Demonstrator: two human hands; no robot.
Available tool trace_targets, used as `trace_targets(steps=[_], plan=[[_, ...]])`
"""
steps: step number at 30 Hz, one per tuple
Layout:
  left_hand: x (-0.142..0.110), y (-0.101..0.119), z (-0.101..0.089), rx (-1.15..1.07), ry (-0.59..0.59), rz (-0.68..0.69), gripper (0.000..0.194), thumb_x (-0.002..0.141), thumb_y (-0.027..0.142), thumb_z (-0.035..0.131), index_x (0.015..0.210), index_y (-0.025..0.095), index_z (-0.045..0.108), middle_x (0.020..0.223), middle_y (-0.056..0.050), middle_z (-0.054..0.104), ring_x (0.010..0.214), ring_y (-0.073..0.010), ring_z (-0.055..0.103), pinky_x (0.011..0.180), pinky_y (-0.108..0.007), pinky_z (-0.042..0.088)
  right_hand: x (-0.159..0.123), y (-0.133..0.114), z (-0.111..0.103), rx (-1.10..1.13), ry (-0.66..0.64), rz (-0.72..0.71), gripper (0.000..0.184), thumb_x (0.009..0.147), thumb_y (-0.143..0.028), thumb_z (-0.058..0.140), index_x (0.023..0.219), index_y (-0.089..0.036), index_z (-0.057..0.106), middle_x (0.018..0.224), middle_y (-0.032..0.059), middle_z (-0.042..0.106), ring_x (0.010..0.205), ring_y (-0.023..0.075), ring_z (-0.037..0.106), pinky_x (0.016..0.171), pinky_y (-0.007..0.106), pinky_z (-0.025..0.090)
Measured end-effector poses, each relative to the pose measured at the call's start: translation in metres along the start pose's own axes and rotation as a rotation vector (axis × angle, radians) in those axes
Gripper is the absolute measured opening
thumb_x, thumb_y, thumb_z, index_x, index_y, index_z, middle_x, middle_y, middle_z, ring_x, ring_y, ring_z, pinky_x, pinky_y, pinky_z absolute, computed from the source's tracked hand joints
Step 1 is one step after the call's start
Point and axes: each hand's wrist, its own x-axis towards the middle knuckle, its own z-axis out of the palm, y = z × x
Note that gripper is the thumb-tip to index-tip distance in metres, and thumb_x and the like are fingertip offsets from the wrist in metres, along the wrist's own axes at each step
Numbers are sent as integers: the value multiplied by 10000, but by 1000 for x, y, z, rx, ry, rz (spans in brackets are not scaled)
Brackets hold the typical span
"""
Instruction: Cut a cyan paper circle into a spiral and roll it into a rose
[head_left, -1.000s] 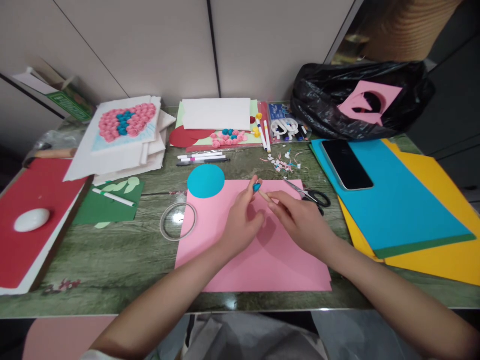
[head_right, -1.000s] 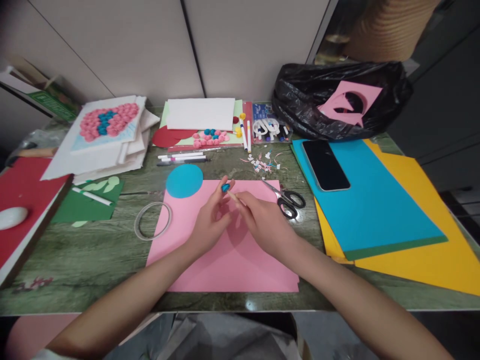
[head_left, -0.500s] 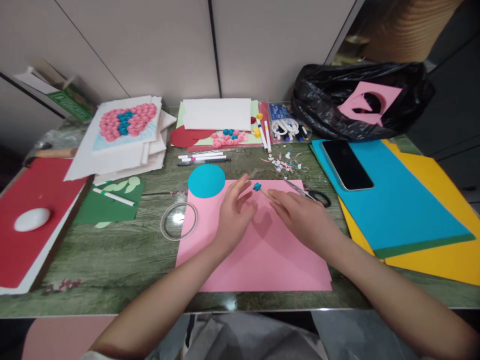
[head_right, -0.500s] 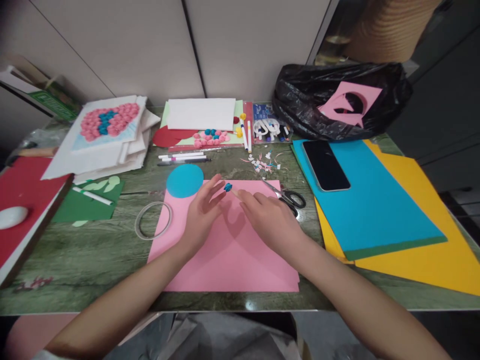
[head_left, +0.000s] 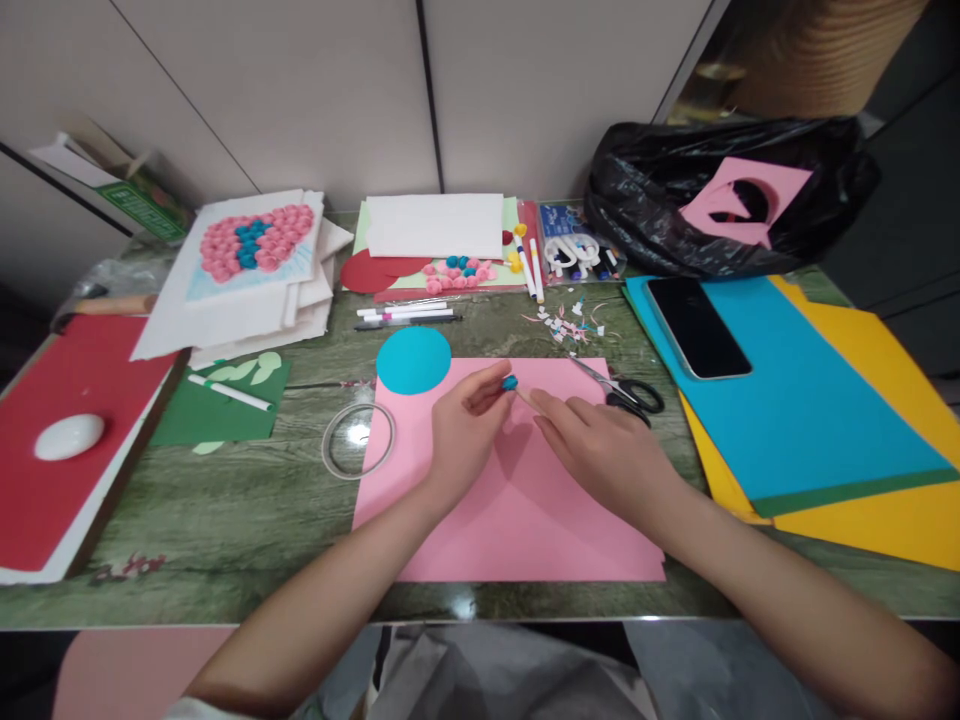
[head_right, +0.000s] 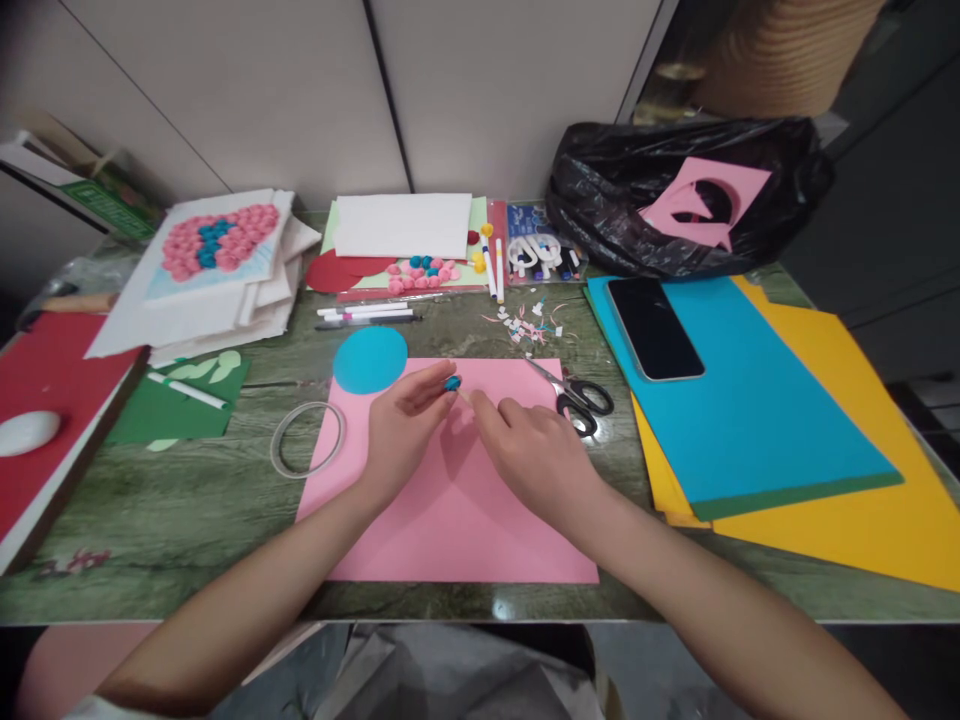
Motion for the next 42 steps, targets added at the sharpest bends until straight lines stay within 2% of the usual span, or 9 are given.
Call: trace_targets(steps=[14, 23, 25, 28, 31, 34, 38, 40, 42], plan=[[-2, -5, -1, 82, -39, 71, 249, 768, 116, 582, 991, 172, 677, 1030, -62, 706, 950, -156, 668, 911, -303, 523, 7, -3, -2, 385, -154, 175, 322, 952, -320, 355, 1149, -178, 567, 883, 72, 737, 701, 259, 703, 547, 313, 422], [7, -2, -6, -112, -11, -32, 264, 751, 153, 639, 1015, 162, 640, 1028, -80, 704, 966, -179, 660, 921, -346, 502, 23, 24, -14, 1509, -581, 368, 282, 902, -394, 397, 957, -167, 553, 651, 12, 655, 391, 109, 542, 404, 227, 397], [12, -2, -9, -229, -3, -132, 317, 724, 183, 683, 1037, 172, 633, 1028, -76, 708, 980, -187, 655, 918, -357, 494, 27, 41, -10, 1363, -442, 424, 290, 885, -413, 430, 973, -166, 552, 683, 33, 667, 421, 119, 554, 411, 230, 378], [17, -1, -14, -337, -30, -283, 366, 670, 182, 738, 1024, 184, 644, 1002, -62, 718, 974, -181, 653, 927, -348, 468, 30, 74, 5, 593, -41, 552, 258, 858, -379, 489, 914, -158, 610, 732, 80, 668, 637, 195, 622, 558, 280, 427], [16, 3, -15, -430, -59, -432, 360, 655, 154, 743, 1003, 171, 650, 971, -68, 725, 928, -168, 664, 928, -347, 453, 27, 106, 28, 119, -53, 573, 260, 850, -300, 487, 940, -109, 637, 914, 179, 653, 793, 297, 633, 651, 373, 455], [12, 5, -12, -488, -107, -511, 340, 670, 125, 726, 1000, 147, 645, 980, -89, 723, 906, -164, 672, 919, -338, 457, 24, 120, 40, 6, -99, 592, 301, 862, -288, 467, 990, -71, 632, 922, 209, 639, 815, 323, 625, 671, 412, 472], [7, 5, -8, -508, -112, -543, 299, 665, 101, 724, 952, 123, 647, 898, -84, 729, 838, -153, 680, 888, -327, 477, 27, 96, 29, 184, 114, 508, 361, 861, -335, 510, 1099, -80, 602, 1018, 204, 625, 1008, 340, 573, 839, 474, 464], [5, 3, -5, -516, -100, -536, 288, 641, 98, 740, 914, 125, 652, 870, -71, 729, 836, -150, 677, 880, -322, 480, 30, 71, 20, 624, 126, 450, 383, 844, -368, 551, 1162, -157, 581, 1046, 132, 641, 947, 250, 615, 848, 411, 494], [3, 1, -3, -507, -121, -509, 299, 621, 110, 755, 903, 136, 656, 859, -55, 728, 795, -144, 673, 836, -314, 490, 32, 45, 15, 1125, -34, 388, 420, 824, -374, 571, 1207, -203, 546, 1116, 104, 636, 992, 211, 624, 873, 379, 507]])
